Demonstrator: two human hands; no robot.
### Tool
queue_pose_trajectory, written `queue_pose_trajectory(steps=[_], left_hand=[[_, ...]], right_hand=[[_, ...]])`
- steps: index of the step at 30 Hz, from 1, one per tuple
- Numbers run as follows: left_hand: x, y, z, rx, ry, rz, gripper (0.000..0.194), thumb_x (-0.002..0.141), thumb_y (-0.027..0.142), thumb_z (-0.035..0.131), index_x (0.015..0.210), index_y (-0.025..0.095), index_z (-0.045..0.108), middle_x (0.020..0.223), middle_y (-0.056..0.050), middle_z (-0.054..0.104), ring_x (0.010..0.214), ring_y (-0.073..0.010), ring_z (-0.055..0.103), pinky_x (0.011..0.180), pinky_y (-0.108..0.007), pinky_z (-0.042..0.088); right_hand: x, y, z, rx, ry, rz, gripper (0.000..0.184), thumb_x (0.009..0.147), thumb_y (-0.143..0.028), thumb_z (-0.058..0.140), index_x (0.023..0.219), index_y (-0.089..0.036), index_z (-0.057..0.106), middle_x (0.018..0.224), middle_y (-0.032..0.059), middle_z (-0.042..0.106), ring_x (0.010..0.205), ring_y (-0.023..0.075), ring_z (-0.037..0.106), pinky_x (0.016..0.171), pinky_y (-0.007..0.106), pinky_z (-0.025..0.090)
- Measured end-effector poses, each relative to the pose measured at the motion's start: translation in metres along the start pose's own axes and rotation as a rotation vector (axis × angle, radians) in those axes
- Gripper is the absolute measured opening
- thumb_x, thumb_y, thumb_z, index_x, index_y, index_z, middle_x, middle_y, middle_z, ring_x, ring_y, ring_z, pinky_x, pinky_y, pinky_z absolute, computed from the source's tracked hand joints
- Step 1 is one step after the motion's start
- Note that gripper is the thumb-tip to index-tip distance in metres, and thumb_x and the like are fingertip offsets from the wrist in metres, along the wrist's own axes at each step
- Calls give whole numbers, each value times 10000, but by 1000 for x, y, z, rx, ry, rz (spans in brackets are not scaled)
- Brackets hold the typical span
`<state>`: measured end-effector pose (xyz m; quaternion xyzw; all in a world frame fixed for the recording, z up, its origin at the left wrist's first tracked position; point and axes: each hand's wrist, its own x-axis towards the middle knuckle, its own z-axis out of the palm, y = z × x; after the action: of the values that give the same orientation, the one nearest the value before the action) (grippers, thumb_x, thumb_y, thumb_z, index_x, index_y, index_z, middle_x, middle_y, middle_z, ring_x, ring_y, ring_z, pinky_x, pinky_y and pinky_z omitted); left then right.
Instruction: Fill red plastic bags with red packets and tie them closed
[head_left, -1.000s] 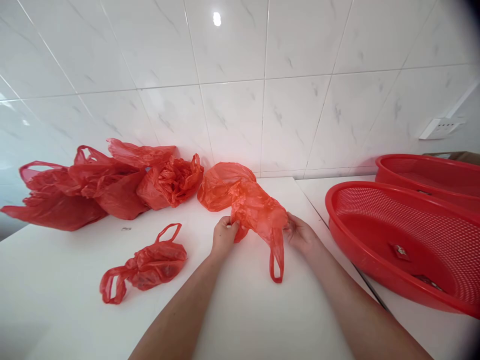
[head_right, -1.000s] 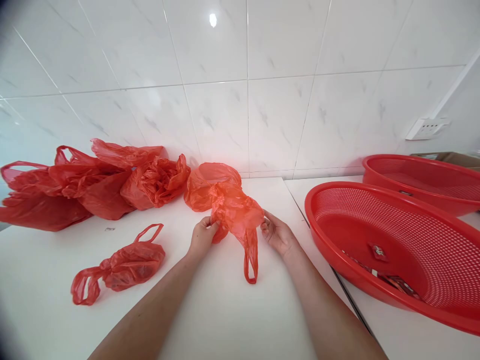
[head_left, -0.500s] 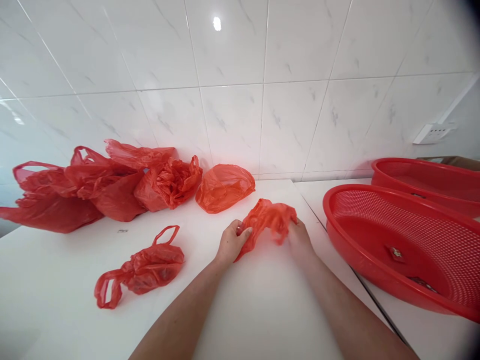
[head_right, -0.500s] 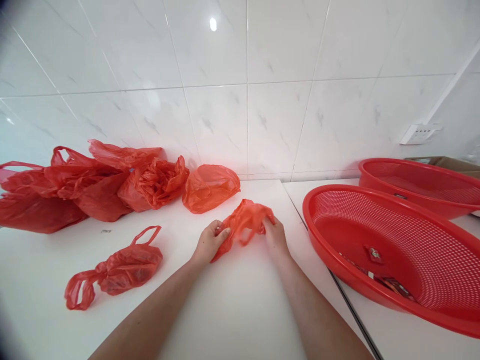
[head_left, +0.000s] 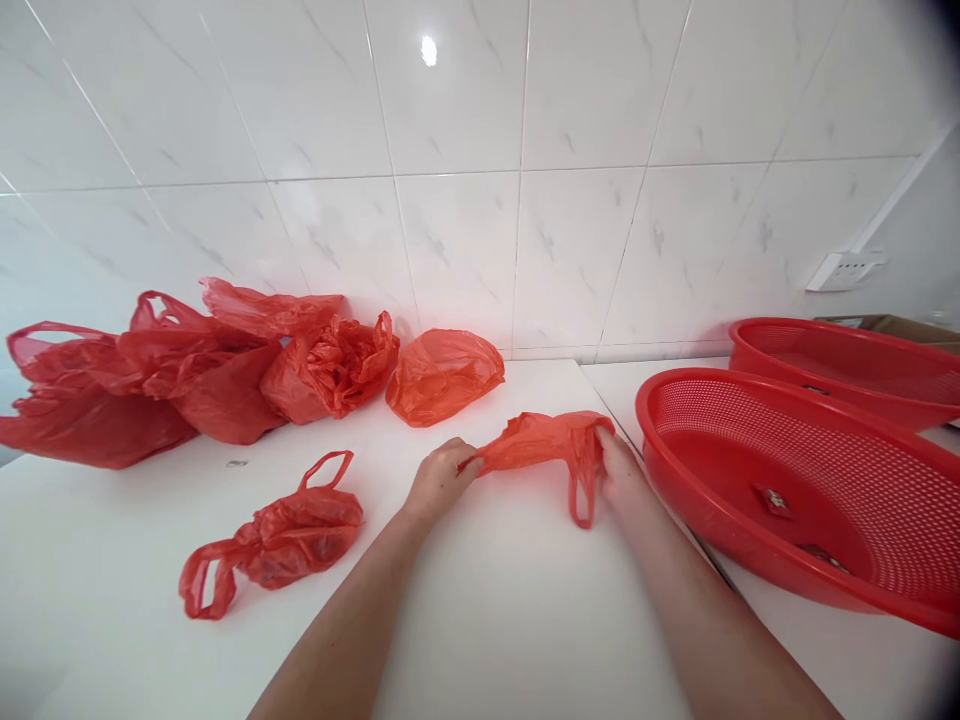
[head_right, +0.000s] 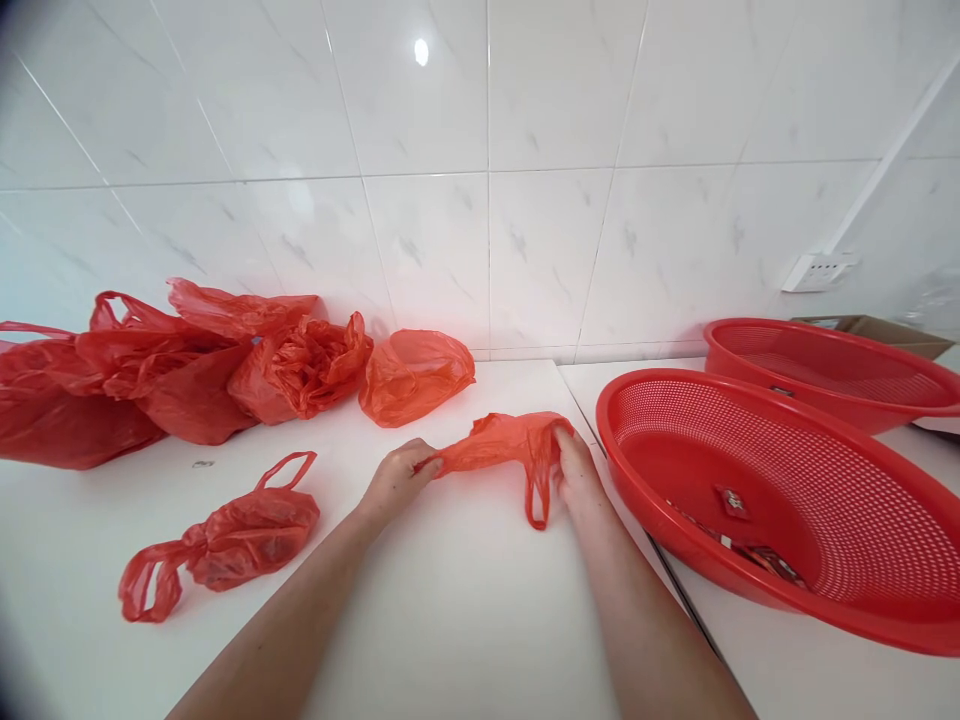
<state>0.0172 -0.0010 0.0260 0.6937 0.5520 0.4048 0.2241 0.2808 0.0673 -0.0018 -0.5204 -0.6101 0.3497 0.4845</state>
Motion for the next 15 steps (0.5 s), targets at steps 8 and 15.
queue_pose_trajectory(steps=[8,15], left_hand=[[4,-1,8,-196,357,-147,368,842,399,410,547,181,435,733,-15,471,704,-136,482,667,-240,392],[-7,16,30,-194,146,-122,402,884,433,325,606,175,458,765,-17,503,694,-129,497,676,-253,392]], right_hand=[[-15,-17,19,515,-272,411,266,650,-380,723,735,-167,588,706,39,637,583,118,572,469,212,424],[-42,-48,51,442,-605,176,298,630,-335,738,865,-205,609,744,-1,601,691,141,557,568,254,436]])
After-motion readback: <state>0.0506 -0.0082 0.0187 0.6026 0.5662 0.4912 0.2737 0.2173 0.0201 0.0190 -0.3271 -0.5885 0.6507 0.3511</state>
